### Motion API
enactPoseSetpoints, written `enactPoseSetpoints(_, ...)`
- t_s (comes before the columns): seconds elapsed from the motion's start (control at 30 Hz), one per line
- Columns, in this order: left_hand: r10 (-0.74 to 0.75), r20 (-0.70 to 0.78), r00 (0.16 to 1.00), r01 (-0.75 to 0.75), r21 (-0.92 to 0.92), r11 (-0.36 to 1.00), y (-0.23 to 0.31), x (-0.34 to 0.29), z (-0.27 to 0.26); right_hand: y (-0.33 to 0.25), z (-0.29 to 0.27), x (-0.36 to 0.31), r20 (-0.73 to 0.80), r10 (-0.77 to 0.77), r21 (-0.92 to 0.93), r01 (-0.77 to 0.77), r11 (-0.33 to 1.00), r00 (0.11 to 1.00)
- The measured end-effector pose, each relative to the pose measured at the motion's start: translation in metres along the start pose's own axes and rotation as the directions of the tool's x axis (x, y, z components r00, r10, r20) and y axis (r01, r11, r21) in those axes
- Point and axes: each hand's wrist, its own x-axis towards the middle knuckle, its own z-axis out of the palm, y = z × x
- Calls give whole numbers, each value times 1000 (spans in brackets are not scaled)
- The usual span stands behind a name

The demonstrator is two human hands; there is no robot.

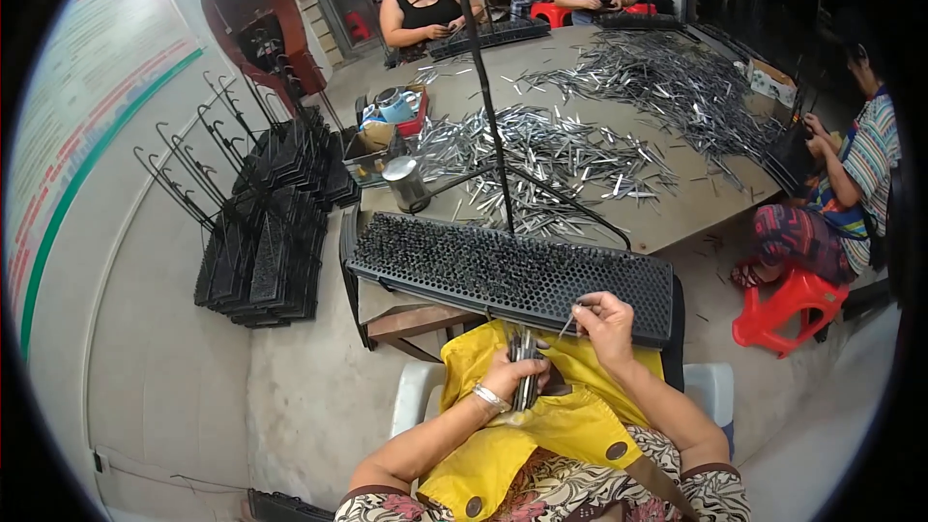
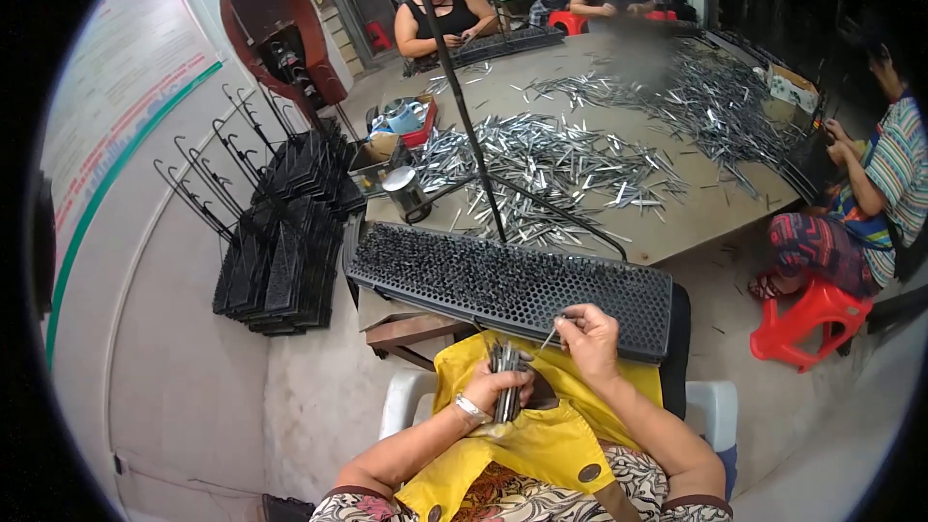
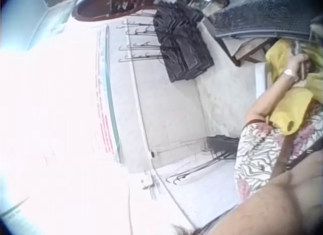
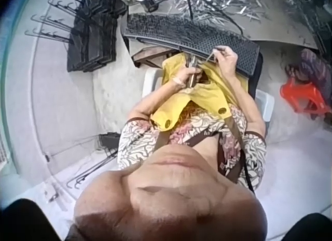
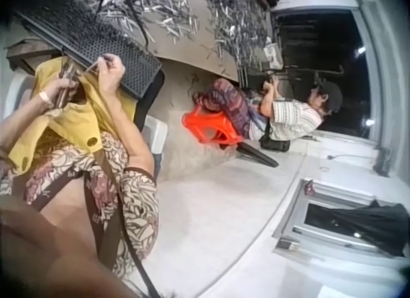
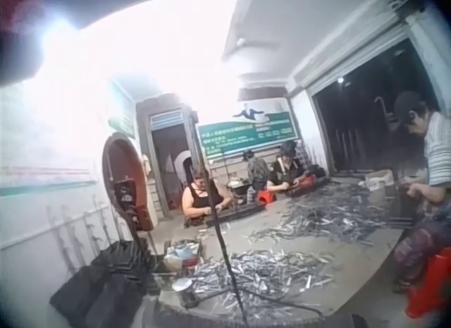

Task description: Manually insert small metal pins into the perforated holes of a rubber mat base.

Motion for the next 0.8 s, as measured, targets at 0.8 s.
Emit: enactPoseSetpoints(0.8,-4,-115,993,-14,-151,988,0,-2,-3,-12,-11,0,25,-148,-147,150,978,989)
